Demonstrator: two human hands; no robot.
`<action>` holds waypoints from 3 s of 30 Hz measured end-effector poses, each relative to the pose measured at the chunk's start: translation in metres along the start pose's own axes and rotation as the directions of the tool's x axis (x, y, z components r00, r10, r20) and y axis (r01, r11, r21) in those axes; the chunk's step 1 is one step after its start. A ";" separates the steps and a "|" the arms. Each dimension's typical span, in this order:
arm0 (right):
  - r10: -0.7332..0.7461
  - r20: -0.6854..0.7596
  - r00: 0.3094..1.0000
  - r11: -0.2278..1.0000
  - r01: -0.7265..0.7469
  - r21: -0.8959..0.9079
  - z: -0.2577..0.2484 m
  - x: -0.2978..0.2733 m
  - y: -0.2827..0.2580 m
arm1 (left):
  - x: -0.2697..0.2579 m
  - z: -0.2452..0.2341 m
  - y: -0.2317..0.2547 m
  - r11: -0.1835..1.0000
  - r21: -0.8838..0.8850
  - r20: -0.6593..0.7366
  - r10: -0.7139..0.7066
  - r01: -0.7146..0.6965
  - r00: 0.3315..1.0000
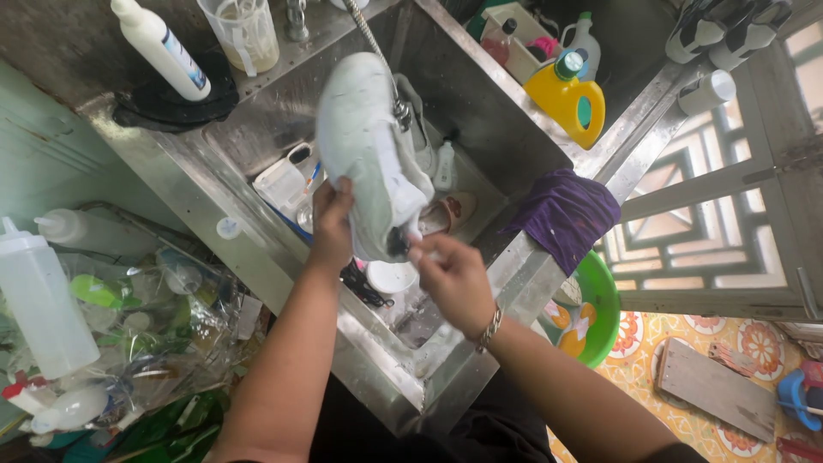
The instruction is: Cleaning and applying polish or sealant to various pairs of shoes in a sink.
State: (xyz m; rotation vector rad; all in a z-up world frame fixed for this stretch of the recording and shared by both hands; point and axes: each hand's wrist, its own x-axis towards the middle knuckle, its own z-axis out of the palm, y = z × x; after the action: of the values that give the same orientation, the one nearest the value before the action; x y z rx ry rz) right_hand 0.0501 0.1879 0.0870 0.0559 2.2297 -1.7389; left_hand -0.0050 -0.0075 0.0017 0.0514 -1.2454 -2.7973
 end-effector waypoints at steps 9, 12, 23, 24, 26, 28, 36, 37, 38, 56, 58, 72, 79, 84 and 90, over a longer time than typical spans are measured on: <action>0.057 0.020 0.998 0.998 -0.057 0.031 -0.007 -0.003 0.011 | -0.003 0.007 0.007 0.938 0.342 0.003 0.054 -0.052 0.999; -0.011 -0.039 0.999 1.000 0.010 -0.026 -0.016 0.014 -0.002 | -0.010 0.017 0.003 0.904 0.407 0.062 0.115 -0.131 0.991; -0.092 -0.015 0.996 0.991 0.090 -0.099 -0.008 0.003 0.012 | -0.002 0.003 0.006 0.956 0.285 0.002 0.073 -0.070 0.997; -0.151 0.021 0.988 0.965 0.153 -0.211 -0.005 -0.004 0.013 | 0.003 -0.001 0.011 0.992 0.117 -0.016 0.039 -0.037 0.999; -0.324 0.072 0.943 0.902 0.330 -0.278 -0.021 0.005 0.022 | 0.005 0.004 0.017 0.979 0.193 0.013 0.064 -0.065 0.998; -0.448 0.143 0.882 0.819 0.469 -0.330 -0.031 0.001 0.016 | -0.002 0.005 0.015 0.962 0.267 0.019 0.061 -0.064 0.998; -0.541 0.078 0.837 0.622 0.460 -0.634 -0.036 0.016 -0.001 | -0.005 0.014 0.017 0.980 0.167 0.090 -0.124 0.108 0.988; -0.544 0.076 0.836 0.622 0.462 -0.632 -0.036 0.010 -0.001 | -0.002 0.013 0.018 0.980 0.170 0.092 -0.122 0.105 0.988; -0.588 0.189 0.786 0.565 0.567 -0.599 -0.036 0.004 -0.002 | 0.000 0.014 0.019 0.988 0.084 0.065 -0.135 0.129 0.989; -0.186 0.002 0.983 0.742 0.141 -0.655 -0.091 0.044 0.007 | 0.005 -0.009 0.022 0.961 0.221 -0.134 0.198 -0.166 0.971; -0.155 -0.054 0.986 0.621 0.055 -0.782 -0.094 0.067 0.028 | 0.005 -0.013 0.023 0.979 0.099 -0.203 0.194 -0.177 0.960; 0.384 0.218 0.897 0.900 -0.417 0.128 -0.045 0.149 0.063 | -0.005 -0.004 -0.013 0.883 -0.058 0.028 -0.465 0.466 0.885; 0.300 0.527 0.796 0.715 -0.553 0.428 -0.056 0.175 0.088 | 0.015 0.024 -0.041 0.538 0.624 -0.466 -0.326 0.567 0.822; 0.347 0.188 0.919 0.934 -0.358 0.022 -0.044 0.217 0.113 | 0.033 0.034 -0.034 0.345 0.747 -0.449 -0.369 0.569 0.813; 0.444 0.100 0.890 0.895 -0.445 -0.015 -0.028 0.271 0.118 | 0.074 0.020 -0.059 0.169 0.916 -0.339 -0.158 0.364 0.927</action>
State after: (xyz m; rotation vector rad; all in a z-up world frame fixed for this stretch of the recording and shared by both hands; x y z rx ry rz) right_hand -0.1880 0.2023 -0.0898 0.4368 1.9412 -1.4624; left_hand -0.0833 0.0404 -0.0286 0.6153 -2.9283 -1.5038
